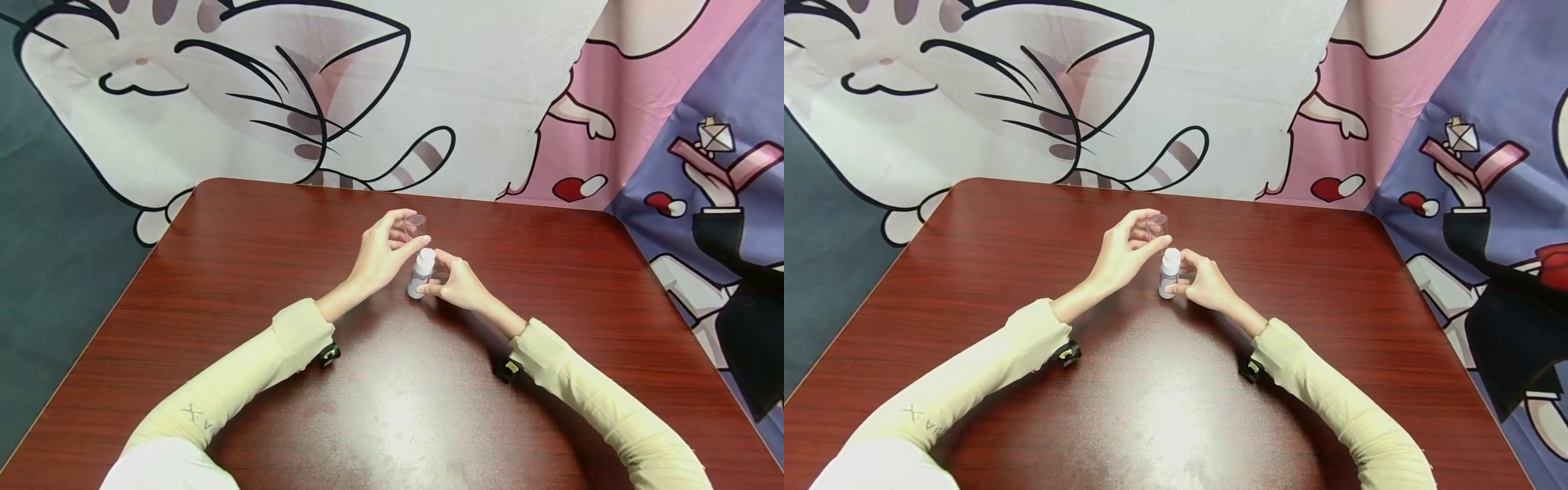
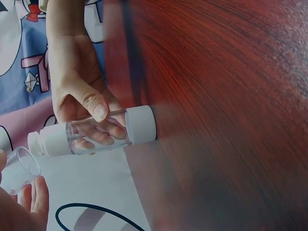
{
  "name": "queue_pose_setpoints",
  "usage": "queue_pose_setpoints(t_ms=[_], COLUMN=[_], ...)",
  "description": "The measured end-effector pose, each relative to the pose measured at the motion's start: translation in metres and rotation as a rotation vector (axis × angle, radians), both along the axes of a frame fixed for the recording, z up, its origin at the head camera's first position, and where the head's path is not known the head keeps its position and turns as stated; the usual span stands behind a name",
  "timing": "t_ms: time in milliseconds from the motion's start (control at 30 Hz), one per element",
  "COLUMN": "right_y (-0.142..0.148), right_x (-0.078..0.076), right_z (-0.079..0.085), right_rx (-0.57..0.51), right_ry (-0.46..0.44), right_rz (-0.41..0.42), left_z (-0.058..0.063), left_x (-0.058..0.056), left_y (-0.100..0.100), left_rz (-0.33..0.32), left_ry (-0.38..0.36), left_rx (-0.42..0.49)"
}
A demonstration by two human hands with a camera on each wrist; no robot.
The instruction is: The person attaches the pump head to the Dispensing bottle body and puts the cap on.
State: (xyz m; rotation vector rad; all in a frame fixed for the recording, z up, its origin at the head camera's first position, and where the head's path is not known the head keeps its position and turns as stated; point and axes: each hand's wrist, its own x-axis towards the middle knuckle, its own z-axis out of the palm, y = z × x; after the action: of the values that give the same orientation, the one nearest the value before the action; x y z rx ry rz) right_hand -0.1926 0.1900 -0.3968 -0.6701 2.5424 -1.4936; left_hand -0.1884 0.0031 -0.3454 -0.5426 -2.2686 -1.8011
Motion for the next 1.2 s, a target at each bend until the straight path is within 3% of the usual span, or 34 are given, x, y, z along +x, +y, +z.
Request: queue_pose_setpoints(t_ms=[400,733,1033,1200], right_y=[0.001,0.001,-0.001,-0.006], right_x=[0.0,0.0,0.0,0.009], right_z=[0.003,0.001,0.002,0.018], right_rx=[0.027,0.005,0.019,0.026], right_ry=[0.016,-0.038,-0.014,-0.04], right_rz=[0.01,-0.005,-0.008,-0.002], left_z=[-0.006,-0.007,-0.013,-0.015], left_x=[-0.001,0.001,0.002,0.002], left_y=[0.005,0.006,0.007,0.006], left_rz=[-0.062,-0.074,-0.087,-0.087], left_ry=[0.03,0.041,0.063,0.066], left_rx=[-0.008,-0.036,-0.078,-0.102])
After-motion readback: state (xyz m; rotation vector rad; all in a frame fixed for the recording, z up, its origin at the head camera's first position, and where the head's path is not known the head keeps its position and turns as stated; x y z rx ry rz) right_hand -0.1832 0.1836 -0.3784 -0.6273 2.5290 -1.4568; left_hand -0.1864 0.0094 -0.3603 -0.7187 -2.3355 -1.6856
